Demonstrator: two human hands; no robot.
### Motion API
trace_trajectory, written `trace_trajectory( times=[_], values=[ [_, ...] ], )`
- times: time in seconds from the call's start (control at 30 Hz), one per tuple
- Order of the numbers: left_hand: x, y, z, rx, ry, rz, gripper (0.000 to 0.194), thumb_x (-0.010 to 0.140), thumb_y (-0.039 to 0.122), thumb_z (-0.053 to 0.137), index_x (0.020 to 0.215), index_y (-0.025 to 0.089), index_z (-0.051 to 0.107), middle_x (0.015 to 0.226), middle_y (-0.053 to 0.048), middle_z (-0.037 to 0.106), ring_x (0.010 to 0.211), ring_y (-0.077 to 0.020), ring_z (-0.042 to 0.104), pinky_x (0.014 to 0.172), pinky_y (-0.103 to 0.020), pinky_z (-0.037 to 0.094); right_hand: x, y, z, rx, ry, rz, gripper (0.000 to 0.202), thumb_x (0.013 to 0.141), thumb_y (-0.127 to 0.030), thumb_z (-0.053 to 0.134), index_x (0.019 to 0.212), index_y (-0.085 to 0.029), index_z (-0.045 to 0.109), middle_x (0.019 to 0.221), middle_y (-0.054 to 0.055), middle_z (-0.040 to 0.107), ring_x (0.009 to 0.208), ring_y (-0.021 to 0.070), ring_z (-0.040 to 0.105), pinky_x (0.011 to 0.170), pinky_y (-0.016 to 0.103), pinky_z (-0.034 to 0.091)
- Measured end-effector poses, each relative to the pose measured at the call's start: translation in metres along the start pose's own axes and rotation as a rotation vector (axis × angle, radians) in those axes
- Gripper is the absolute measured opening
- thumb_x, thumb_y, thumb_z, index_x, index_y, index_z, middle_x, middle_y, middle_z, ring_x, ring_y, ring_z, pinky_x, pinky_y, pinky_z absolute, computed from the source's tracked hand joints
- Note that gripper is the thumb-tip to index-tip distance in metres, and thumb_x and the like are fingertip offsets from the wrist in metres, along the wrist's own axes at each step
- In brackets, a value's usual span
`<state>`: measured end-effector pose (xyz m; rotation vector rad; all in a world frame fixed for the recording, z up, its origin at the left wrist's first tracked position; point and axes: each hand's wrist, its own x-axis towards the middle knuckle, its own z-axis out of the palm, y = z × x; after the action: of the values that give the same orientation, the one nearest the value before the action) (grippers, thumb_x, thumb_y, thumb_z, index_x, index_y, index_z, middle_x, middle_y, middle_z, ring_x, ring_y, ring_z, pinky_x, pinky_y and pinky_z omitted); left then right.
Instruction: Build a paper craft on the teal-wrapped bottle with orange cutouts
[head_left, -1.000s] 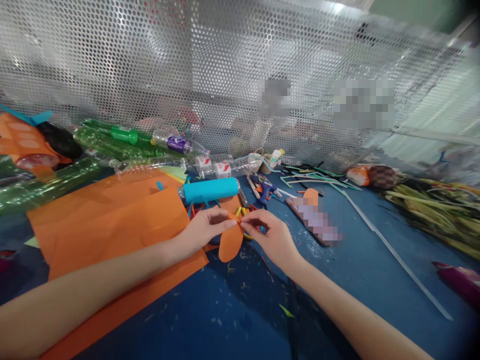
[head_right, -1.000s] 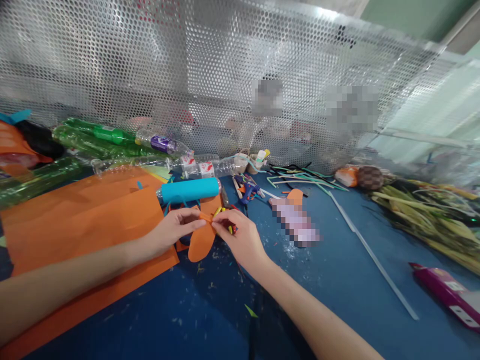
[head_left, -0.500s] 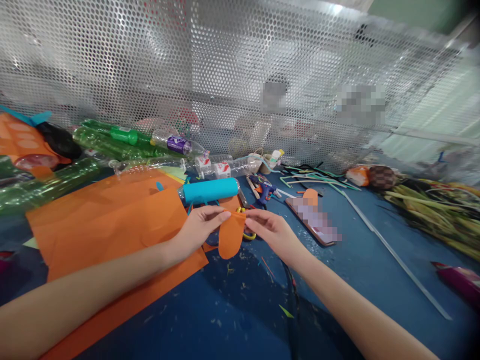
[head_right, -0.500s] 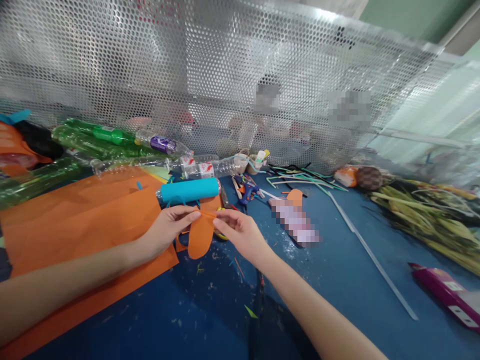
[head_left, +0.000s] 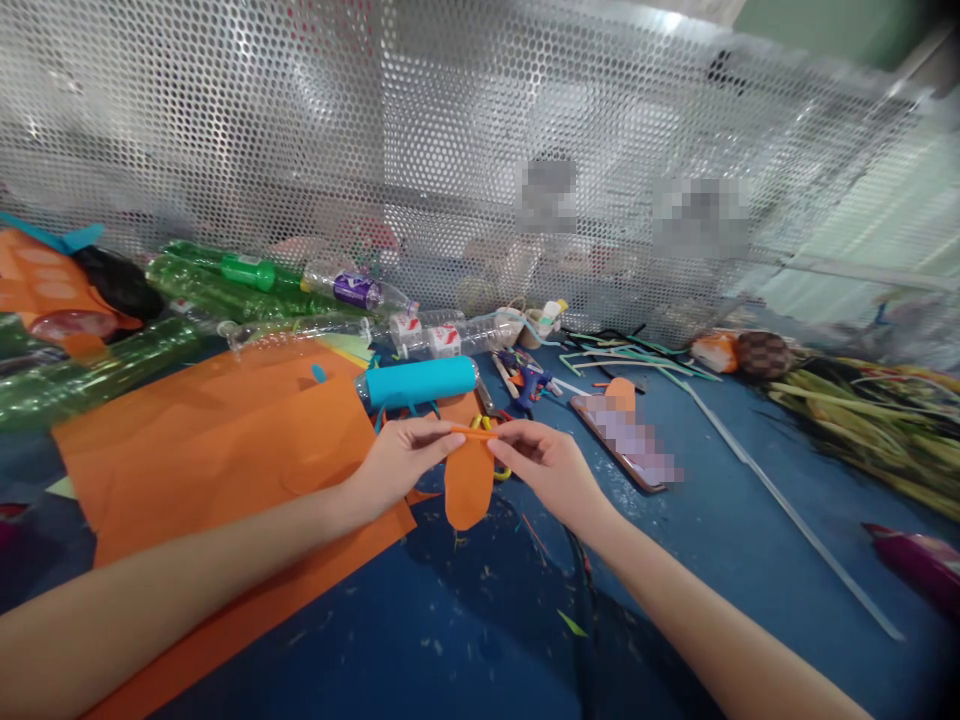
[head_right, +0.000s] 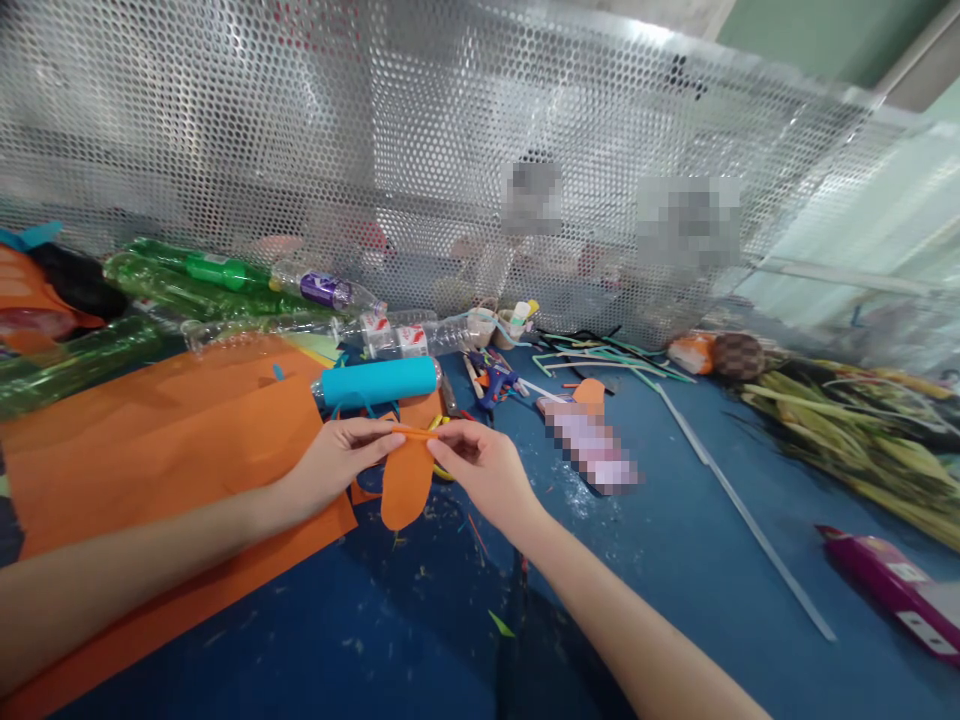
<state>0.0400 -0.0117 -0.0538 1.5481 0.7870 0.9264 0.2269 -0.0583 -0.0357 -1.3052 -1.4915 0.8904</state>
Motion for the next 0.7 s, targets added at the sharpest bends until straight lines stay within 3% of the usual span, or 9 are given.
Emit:
trace_trajectory(
  times=[0.17,0.33,0.4,0.5,0.57,0.63,0.7],
  values=[
    [0.003,-0.002,-0.003,0.087,-0.094,0.042,0.024,0.081,0.035,0.057,0.096,0.021,0.068,0.095,-0.004,0.07,0.092,-0.02,0.062,0.087,-0.034,0.047,0.002,0.006,-0.002,-0.024,-0.056,0.017,0.019,0.074,-0.036,0.063,0.084,-0.019,0.064,0.079,0.002,0.069,0.071,0.0158,0.064,0.068,0.031,0.053],
    [-0.006,0.005,-0.004,0.217,-0.121,0.04,0.028,0.08,0.026,0.058,0.106,0.02,0.049,0.087,-0.002,0.066,0.082,-0.0166,0.063,0.074,-0.029,0.05,0.003,0.007,-0.002,-0.021,-0.174,0.12,0.015,0.074,-0.033,0.063,0.078,-0.019,0.065,0.068,0.0,0.067,0.062,0.0151,0.064,0.062,0.029,0.053],
    [-0.013,0.007,-0.005,0.322,-0.147,0.071,0.025,0.082,0.024,0.055,0.105,0.021,0.046,0.087,-0.001,0.063,0.08,-0.0155,0.062,0.069,-0.027,0.05,0.0,0.007,0.0,-0.044,-0.24,0.14,0.013,0.075,-0.031,0.062,0.074,-0.019,0.065,0.062,-0.001,0.065,0.057,0.0142,0.063,0.059,0.027,0.052],
    [-0.024,0.006,-0.009,0.603,-0.257,0.163,0.006,0.087,0.023,0.05,0.09,0.02,0.053,0.083,-0.001,0.062,0.078,-0.0157,0.059,0.069,-0.028,0.048,-0.005,0.006,0.004,-0.074,-0.351,0.192,0.011,0.075,-0.029,0.061,0.073,-0.02,0.066,0.06,-0.001,0.066,0.056,0.0149,0.064,0.057,0.026,0.052],
    [-0.029,0.003,-0.011,0.747,-0.314,0.254,0.013,0.09,0.022,0.046,0.086,0.019,0.057,0.084,-0.003,0.063,0.081,-0.0164,0.058,0.074,-0.029,0.047,-0.006,0.005,0.002,-0.173,-0.392,0.163,0.014,0.078,-0.032,0.058,0.073,-0.021,0.067,0.062,0.0,0.068,0.057,0.0161,0.065,0.057,0.026,0.051],
    [-0.032,-0.002,-0.011,0.793,-0.336,0.322,0.016,0.092,0.022,0.043,0.09,0.018,0.058,0.09,-0.004,0.064,0.086,-0.0169,0.057,0.078,-0.029,0.046,0.0,0.005,-0.007,-0.388,-0.282,0.052,0.021,0.08,-0.038,0.056,0.074,-0.022,0.067,0.066,0.001,0.069,0.06,0.017,0.066,0.057,0.027,0.05],
    [-0.033,-0.006,-0.01,0.791,-0.351,0.369,0.018,0.092,0.022,0.041,0.094,0.017,0.059,0.094,-0.005,0.064,0.089,-0.0168,0.057,0.082,-0.029,0.045,0.013,0.008,-0.021,-0.661,0.002,-0.031,0.025,0.081,-0.043,0.054,0.079,-0.021,0.066,0.074,0.003,0.07,0.067,0.0179,0.066,0.062,0.027,0.049]
  ],
)
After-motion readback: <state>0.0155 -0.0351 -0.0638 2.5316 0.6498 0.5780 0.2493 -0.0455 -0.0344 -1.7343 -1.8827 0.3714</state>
